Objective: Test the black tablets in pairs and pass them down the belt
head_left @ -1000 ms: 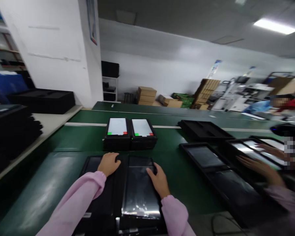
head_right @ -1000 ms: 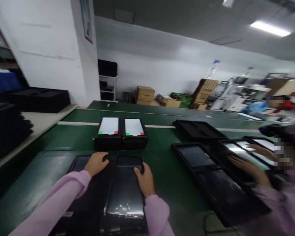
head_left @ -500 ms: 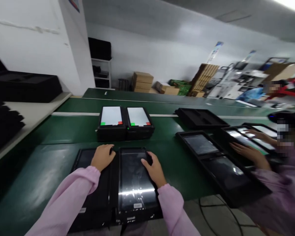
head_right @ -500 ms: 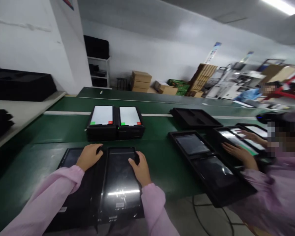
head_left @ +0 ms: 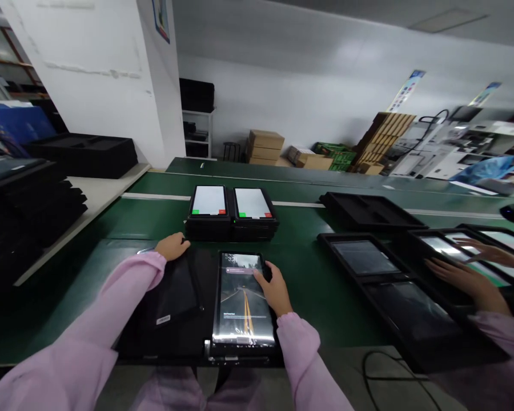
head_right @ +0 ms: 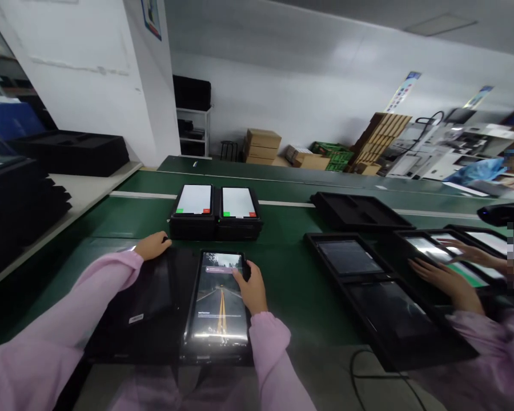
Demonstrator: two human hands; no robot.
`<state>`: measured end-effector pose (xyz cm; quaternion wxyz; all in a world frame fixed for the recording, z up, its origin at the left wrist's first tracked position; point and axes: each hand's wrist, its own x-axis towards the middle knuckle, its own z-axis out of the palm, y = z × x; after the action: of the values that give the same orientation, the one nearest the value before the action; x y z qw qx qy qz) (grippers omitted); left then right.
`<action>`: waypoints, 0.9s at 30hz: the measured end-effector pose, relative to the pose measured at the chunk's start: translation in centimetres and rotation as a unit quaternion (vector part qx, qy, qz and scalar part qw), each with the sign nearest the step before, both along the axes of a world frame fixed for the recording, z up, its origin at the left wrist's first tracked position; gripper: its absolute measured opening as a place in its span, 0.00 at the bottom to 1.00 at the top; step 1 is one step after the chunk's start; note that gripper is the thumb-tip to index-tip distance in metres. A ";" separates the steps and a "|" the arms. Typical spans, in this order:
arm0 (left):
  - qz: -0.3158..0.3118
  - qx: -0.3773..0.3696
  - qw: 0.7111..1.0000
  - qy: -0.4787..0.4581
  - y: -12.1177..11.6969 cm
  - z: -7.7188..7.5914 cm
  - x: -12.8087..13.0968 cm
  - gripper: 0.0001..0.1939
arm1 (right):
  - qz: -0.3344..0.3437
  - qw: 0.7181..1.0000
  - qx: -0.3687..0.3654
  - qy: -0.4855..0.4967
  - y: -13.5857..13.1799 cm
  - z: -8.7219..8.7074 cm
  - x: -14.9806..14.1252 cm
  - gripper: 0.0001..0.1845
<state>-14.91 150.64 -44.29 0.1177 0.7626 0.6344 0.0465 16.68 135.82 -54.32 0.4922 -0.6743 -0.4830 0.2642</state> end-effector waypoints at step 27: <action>0.212 0.039 0.914 -0.344 -24.3 -1.9 -7.4 0.33 | 0.019 0.999 -0.047 0.004 -0.7 0.5 0.0 0.40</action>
<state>-22.27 126.31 -46.20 0.2865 0.5507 0.6992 0.3546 16.71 135.10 -53.80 0.4568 -0.6861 -0.4807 0.2992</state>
